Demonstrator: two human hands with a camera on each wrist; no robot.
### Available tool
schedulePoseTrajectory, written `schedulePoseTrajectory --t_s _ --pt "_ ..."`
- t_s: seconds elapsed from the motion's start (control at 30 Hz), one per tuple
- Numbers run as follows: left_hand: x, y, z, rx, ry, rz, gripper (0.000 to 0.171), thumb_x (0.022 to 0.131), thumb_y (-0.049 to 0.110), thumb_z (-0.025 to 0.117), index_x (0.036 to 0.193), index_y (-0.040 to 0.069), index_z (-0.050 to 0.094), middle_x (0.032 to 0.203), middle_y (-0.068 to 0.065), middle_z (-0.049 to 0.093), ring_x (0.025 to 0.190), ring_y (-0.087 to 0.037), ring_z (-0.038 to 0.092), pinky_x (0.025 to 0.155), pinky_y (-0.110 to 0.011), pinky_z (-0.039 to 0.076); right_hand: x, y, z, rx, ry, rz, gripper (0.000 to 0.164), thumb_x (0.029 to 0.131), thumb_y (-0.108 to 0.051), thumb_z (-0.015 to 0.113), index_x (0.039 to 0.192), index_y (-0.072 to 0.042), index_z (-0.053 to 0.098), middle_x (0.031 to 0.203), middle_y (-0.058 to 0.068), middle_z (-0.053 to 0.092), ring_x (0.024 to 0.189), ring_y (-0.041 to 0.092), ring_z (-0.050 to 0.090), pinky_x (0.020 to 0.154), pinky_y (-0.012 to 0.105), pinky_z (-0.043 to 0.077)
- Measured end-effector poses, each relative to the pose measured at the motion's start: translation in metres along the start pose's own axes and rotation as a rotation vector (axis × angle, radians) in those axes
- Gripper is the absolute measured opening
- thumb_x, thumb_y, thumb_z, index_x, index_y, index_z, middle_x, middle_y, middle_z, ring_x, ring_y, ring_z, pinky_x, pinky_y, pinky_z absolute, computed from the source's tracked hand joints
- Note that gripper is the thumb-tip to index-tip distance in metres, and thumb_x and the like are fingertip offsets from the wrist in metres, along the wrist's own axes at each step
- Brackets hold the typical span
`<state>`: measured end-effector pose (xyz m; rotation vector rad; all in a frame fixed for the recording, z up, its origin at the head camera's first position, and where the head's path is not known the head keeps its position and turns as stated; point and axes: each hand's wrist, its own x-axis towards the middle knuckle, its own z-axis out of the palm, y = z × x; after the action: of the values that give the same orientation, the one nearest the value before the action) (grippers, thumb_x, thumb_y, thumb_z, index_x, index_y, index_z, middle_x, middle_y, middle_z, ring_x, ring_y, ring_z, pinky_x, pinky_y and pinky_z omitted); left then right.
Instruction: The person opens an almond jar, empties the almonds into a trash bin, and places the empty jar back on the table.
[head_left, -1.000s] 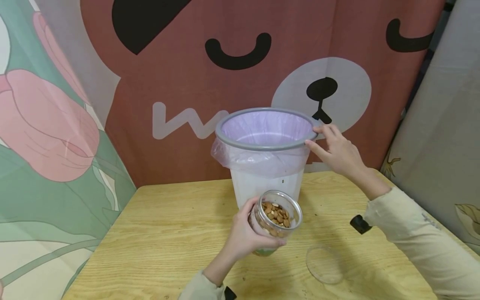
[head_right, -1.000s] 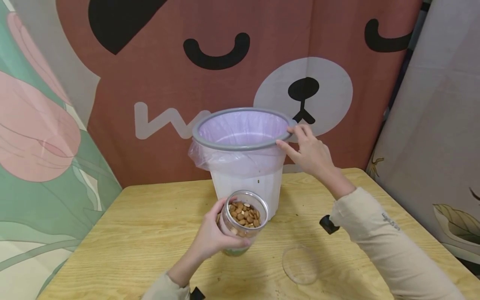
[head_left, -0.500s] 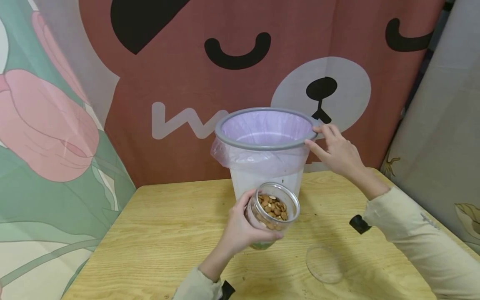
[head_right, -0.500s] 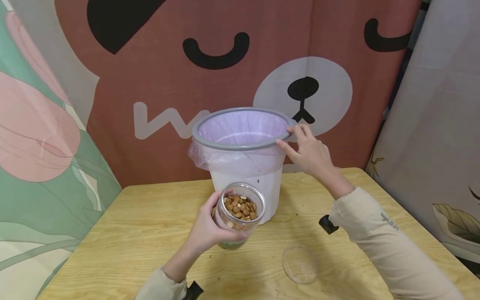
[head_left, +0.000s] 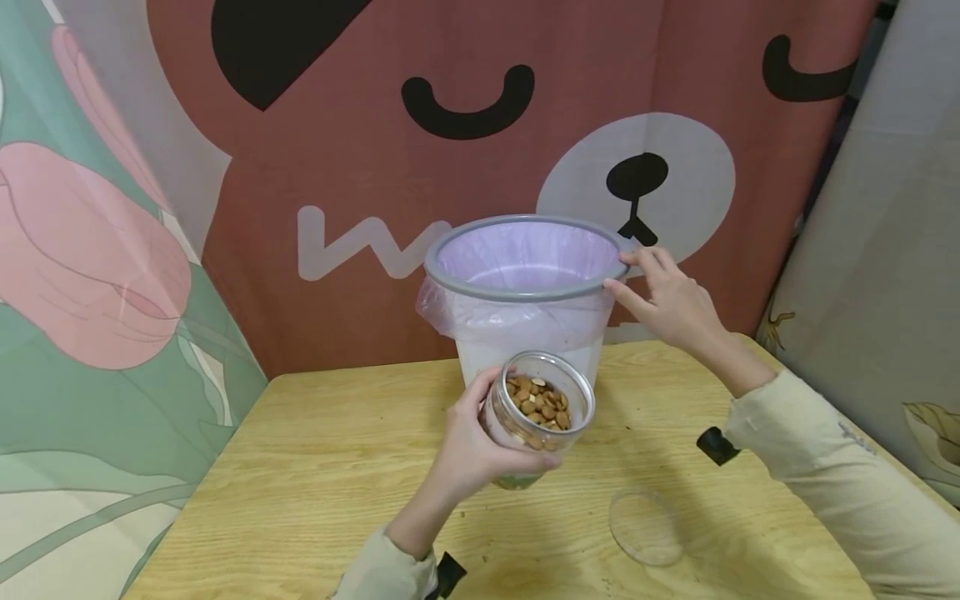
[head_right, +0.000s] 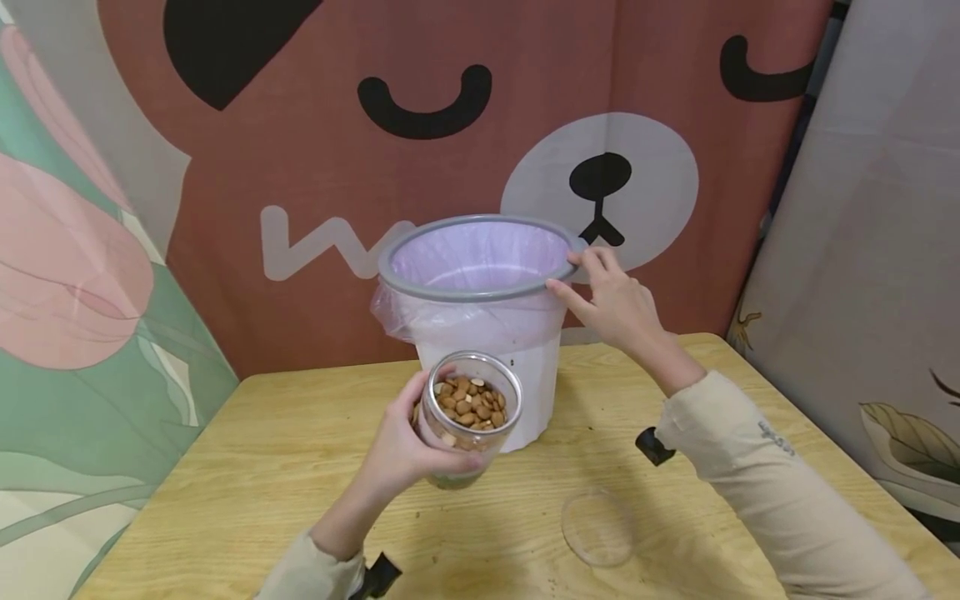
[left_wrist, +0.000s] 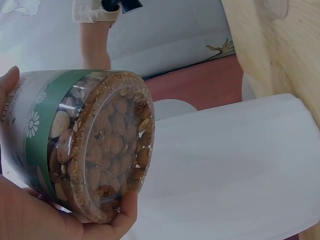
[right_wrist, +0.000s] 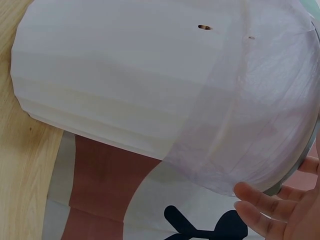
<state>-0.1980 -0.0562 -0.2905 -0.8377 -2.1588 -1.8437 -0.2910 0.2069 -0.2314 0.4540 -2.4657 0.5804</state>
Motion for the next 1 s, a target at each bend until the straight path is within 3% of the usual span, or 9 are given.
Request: schedulePoseTrajectory --t_s 0.53,1.0 --pt "0.008 0.013 -0.006 0.055 0.004 0.0 0.084 0.047 0.009 0.088 0.121 0.013 0.049 0.107 0.001 0.058 0.096 -0.013 0.054 0.08 -0.033 0.046 0.0 0.0 0.0 -0.001 0.019 -0.001 0.055 0.089 -0.05 0.042 0.127 -0.01 0.043 0.13 0.012 0.037 0.08 0.033 0.055 0.046 0.034 0.036" --pt "0.013 0.025 -0.011 0.076 0.011 0.027 0.084 0.046 0.009 0.088 0.121 0.015 0.05 0.108 0.002 0.057 0.098 -0.013 0.053 0.08 -0.033 0.046 -0.001 0.0 0.002 -0.01 0.025 -0.003 0.056 0.089 -0.05 0.042 0.127 -0.008 0.042 0.131 0.014 0.036 0.071 0.031 0.054 0.045 0.034 0.036"
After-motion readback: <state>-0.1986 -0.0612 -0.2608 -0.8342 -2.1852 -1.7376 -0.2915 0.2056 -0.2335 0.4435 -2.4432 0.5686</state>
